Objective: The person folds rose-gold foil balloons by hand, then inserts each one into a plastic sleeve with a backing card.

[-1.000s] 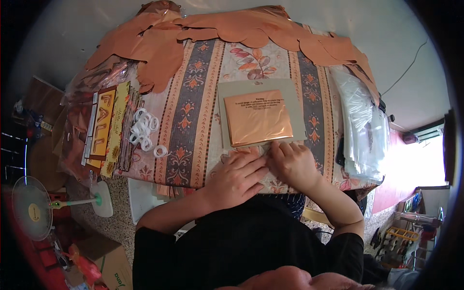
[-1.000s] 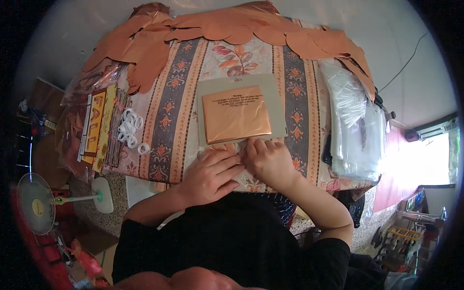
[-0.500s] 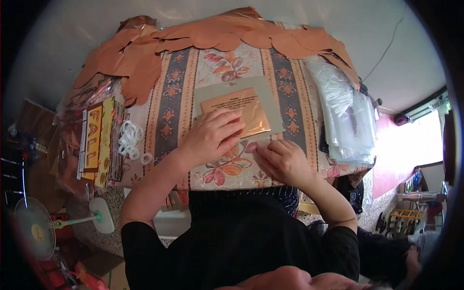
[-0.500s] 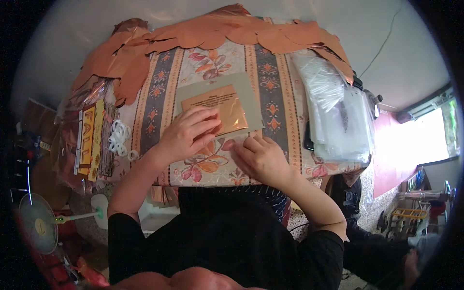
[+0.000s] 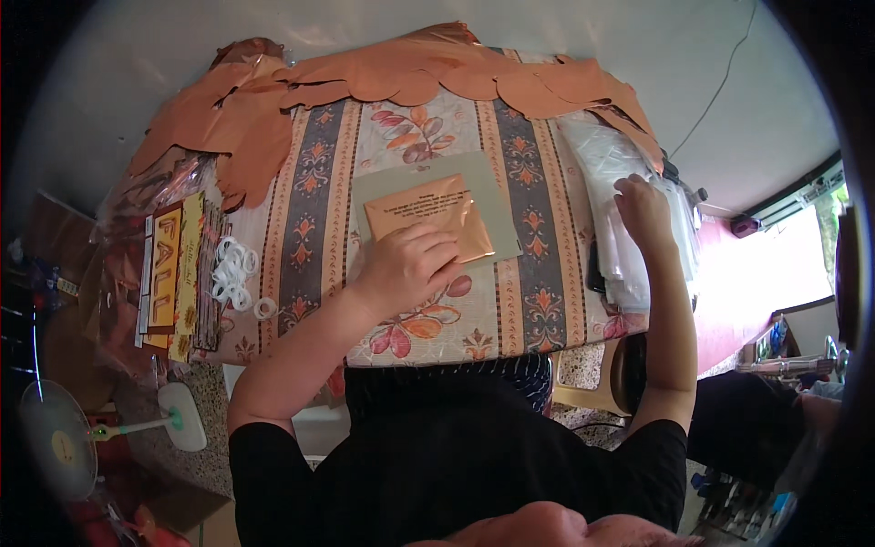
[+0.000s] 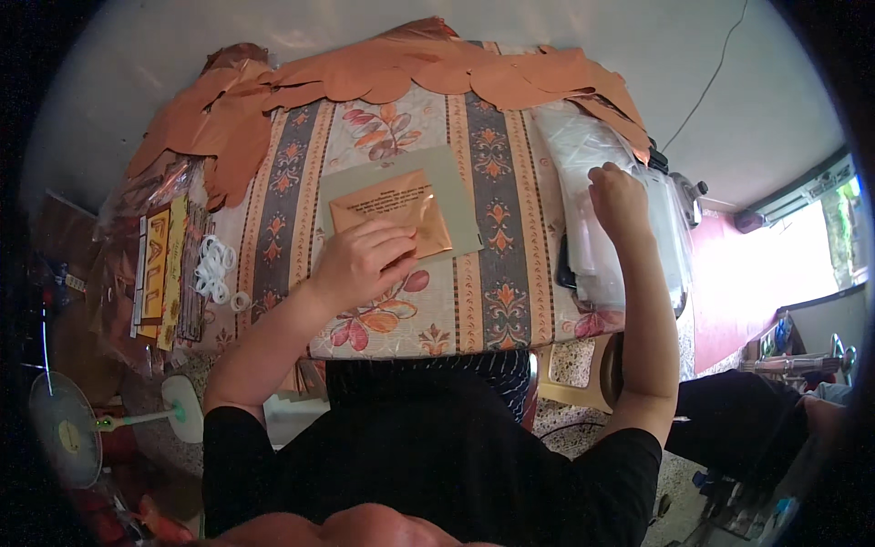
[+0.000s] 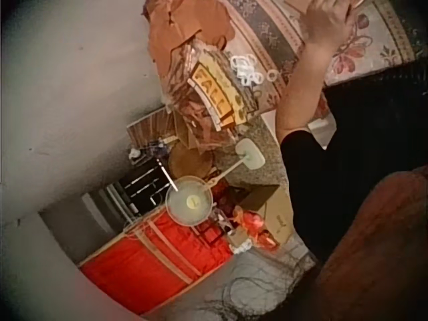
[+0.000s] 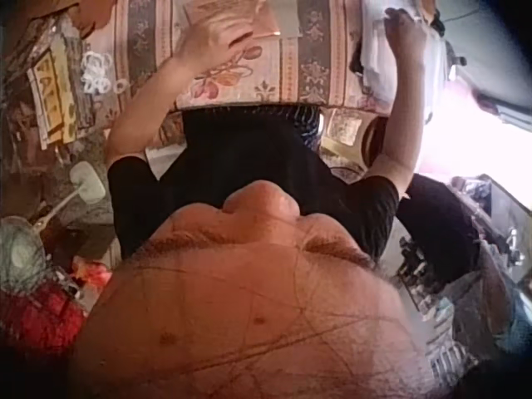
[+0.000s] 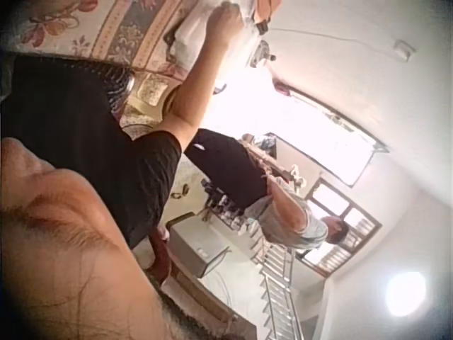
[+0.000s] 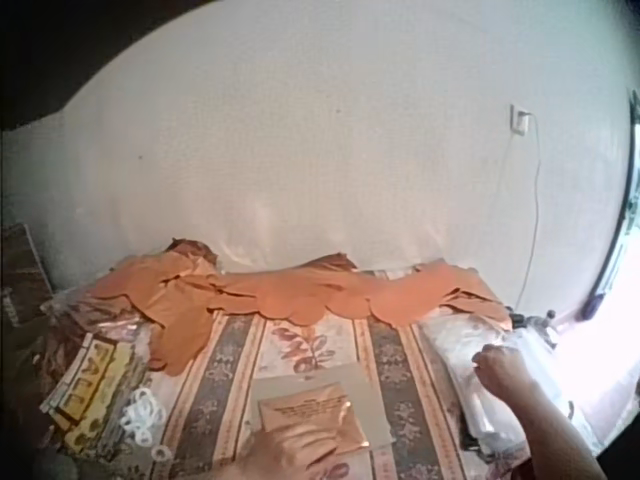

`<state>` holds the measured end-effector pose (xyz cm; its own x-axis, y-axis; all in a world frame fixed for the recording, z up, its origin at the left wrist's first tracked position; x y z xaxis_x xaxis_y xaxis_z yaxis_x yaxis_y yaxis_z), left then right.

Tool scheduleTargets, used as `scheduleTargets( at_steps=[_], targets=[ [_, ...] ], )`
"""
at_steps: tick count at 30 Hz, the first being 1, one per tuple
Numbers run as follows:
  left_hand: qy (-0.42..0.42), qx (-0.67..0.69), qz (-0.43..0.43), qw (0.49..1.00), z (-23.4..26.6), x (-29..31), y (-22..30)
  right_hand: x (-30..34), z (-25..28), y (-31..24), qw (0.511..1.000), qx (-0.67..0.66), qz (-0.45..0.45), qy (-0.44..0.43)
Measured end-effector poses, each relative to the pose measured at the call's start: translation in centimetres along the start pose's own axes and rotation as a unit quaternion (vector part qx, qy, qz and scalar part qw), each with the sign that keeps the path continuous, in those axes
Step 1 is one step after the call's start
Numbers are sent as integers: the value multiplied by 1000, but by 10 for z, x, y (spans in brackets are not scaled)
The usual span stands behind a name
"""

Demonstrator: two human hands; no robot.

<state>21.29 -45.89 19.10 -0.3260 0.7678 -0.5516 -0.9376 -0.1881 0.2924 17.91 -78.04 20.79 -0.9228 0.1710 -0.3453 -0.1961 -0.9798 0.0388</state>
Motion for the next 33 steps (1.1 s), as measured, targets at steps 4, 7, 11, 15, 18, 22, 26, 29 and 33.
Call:
scheduleTargets(
  at_steps=[4, 7, 11, 15, 18, 22, 26, 29, 33],
  targets=[
    [20, -28, -30, 999, 0, 3, 4, 1, 1, -9, 993, 77, 82, 41],
    [17, -35, -41, 998, -1, 4, 4, 9, 30, -32, 985, 47, 134, 96],
    [30, -20, -20, 999, 2, 3, 0, 42, 61, -56, 976, -121, 110, 143],
    [42, 10, 26, 999, 3, 3, -10, 81, 50, -133, 902, -343, 258, 36],
    [40, 42, 54, 997, 3, 3, -15, 92, 44, -161, 897, -313, 310, 29],
    [57, 28, 43, 997, 4, 6, -15, 96, 56, -181, 902, -212, 368, 75],
    [51, 34, 51, 997, 0, 7, -17, 91, 38, -186, 911, -110, 392, 74],
    [50, 23, 45, 997, 2, 4, -13, 85, 24, -190, 927, -67, 366, 51],
    [43, 27, 55, 997, 3, 5, -13, 74, 19, -181, 952, -136, 273, 34]
  ],
)
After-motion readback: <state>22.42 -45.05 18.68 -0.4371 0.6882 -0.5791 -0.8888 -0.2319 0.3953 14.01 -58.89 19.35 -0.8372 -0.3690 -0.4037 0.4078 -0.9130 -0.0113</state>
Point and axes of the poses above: each hand's wrist, its own x-axis away from the middle knuckle, its own z-axis out of the back of the hand, y = z × x, the point moved 9 cm from there along -x, towards the middle knuckle, and after that the axes turned 2 degrees about -z, right-handed, at the moved point
